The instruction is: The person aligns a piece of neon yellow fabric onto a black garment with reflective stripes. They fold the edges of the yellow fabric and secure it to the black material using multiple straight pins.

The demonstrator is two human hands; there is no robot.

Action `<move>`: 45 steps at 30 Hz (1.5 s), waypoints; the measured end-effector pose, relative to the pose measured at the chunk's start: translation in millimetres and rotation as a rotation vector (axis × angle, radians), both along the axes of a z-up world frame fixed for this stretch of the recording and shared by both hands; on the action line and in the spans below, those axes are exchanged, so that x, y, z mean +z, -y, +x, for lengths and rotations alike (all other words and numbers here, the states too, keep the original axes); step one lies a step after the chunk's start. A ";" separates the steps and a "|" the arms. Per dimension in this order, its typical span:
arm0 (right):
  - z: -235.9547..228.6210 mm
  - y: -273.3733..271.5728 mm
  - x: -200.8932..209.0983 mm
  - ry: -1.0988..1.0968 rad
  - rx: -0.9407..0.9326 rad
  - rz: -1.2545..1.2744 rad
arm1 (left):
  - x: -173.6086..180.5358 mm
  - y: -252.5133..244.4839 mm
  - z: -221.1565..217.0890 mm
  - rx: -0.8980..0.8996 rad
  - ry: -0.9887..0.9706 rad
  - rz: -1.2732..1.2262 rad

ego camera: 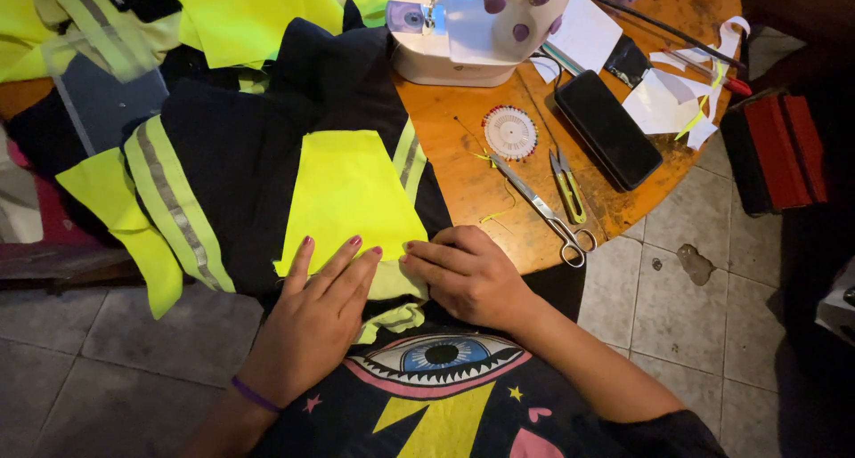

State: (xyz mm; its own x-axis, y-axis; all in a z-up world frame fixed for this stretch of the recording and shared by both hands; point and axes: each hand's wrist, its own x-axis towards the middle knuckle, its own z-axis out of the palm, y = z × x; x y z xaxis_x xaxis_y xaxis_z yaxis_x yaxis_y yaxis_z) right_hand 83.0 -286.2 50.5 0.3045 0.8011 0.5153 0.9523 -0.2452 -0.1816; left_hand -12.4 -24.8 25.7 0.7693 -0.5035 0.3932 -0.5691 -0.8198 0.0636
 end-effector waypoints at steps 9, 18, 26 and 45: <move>33.3 57.8 19.4 -0.652 -1.006 -0.272 | 4.0 -1.0 -0.7 0.012 -0.044 -0.008; 41.0 45.4 35.5 -0.736 -0.970 -0.534 | 0.8 -5.1 -0.9 -0.030 -0.089 -0.090; 29.2 44.1 33.9 -0.649 -0.943 -0.483 | -0.6 -4.1 0.1 -0.026 -0.077 -0.085; -5.3 -14.7 10.3 -0.295 -0.341 -0.201 | 3.8 -6.0 -1.0 -0.024 -0.099 -0.069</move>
State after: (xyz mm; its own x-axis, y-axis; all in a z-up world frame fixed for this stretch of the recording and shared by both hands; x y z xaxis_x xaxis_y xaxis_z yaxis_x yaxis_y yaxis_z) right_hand 77.6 -271.5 60.9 0.6762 0.7053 0.2127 0.7268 -0.5917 -0.3486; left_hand -13.5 -18.8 29.6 0.7940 -0.4971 0.3500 -0.5770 -0.7975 0.1762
